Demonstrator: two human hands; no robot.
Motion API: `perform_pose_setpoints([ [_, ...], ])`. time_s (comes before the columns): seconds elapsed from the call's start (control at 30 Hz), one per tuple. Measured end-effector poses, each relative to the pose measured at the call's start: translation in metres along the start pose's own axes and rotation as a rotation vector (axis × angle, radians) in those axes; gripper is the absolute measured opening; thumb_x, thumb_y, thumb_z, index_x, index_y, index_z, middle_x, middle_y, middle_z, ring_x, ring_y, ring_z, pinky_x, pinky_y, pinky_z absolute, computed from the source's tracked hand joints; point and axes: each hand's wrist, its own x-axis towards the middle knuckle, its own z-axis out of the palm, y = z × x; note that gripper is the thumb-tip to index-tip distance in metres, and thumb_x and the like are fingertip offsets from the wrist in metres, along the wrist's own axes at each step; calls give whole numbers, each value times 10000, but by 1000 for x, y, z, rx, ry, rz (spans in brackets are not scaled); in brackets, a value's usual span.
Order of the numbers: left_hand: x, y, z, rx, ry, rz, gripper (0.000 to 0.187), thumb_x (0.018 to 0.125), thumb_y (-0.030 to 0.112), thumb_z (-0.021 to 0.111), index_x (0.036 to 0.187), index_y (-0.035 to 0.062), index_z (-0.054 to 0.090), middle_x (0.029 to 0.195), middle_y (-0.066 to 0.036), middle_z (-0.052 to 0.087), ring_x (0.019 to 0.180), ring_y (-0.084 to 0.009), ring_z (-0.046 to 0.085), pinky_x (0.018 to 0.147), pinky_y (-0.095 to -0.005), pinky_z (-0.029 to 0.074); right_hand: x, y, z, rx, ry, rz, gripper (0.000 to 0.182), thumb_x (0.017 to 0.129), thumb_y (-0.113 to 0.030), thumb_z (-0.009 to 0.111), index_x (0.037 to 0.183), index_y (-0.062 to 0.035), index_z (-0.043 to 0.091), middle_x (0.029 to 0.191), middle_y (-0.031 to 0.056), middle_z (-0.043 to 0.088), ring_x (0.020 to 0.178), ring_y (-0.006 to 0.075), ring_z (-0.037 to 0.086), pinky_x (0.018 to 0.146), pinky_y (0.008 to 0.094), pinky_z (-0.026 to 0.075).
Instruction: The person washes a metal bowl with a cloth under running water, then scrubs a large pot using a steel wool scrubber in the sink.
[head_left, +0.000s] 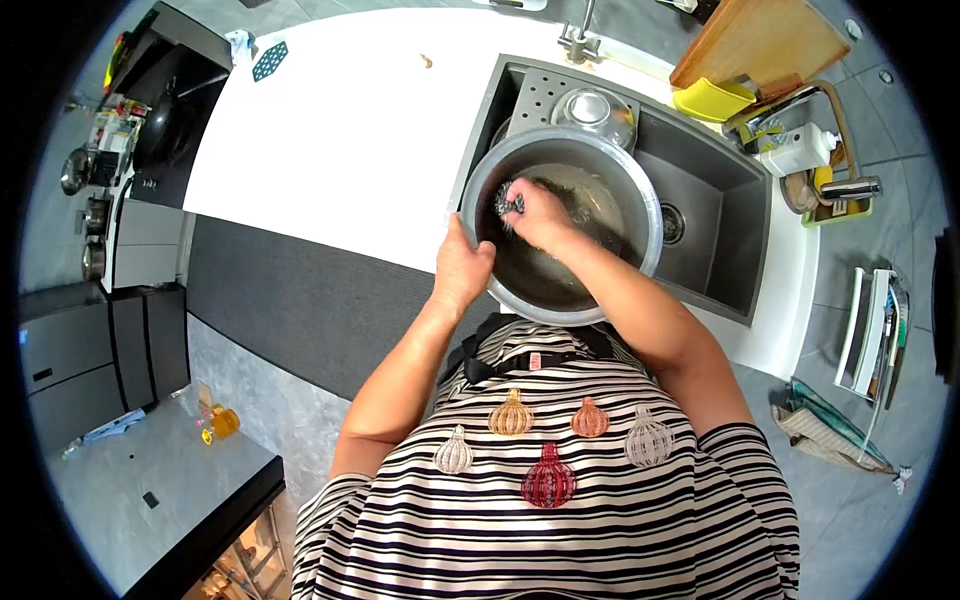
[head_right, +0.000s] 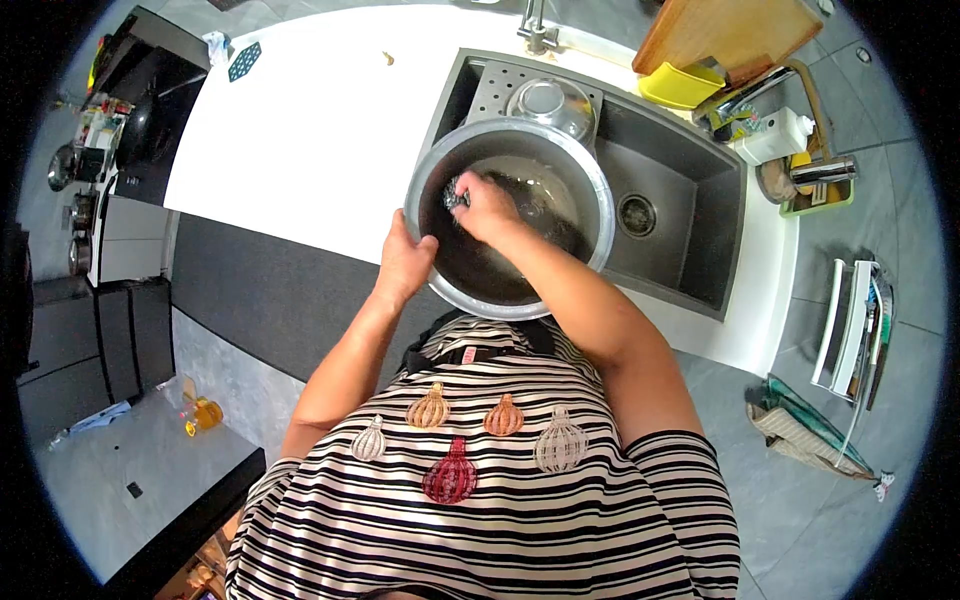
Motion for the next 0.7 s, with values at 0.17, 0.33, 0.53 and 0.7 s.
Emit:
perform_pose_setpoints([
  [0.17,-2,2,0,-12,20,-20,479,733,76,533,1174,-61,403,989,-283,583,948,-374,587,840,-394,449,36,38,-2,1161,405,599,304,781,-129,648,1022,-55,479,928,100,567,790,227,584,575,349,543],
  [0.33,-3,4,0,-10,7,-20,473,740,74,526,1182,-44,403,995,-278,584,950,-370,588,845,-391,448,-3,12,-25,-241,-73,283,331,757,-235,649,1022,-100,504,1047,169,589,961,282,591,784,382,482],
  [0.53,-3,4,-1,-75,20,-10,474,740,70,527,1187,-33,403,995,-277,583,950,-377,585,852,-395,444,-15,-8,-19,-90,-325,79,264,707,-162,623,943,-112,517,997,163,588,967,327,569,813,390,447],
  [0.7,-3,4,0,-2,16,-1,493,734,79,535,1195,-32,398,980,-284,584,933,-389,587,837,-403,447,-4,-15,1,173,94,-209,253,643,-47,640,845,-74,490,859,146,562,832,321,552,732,393,442],
])
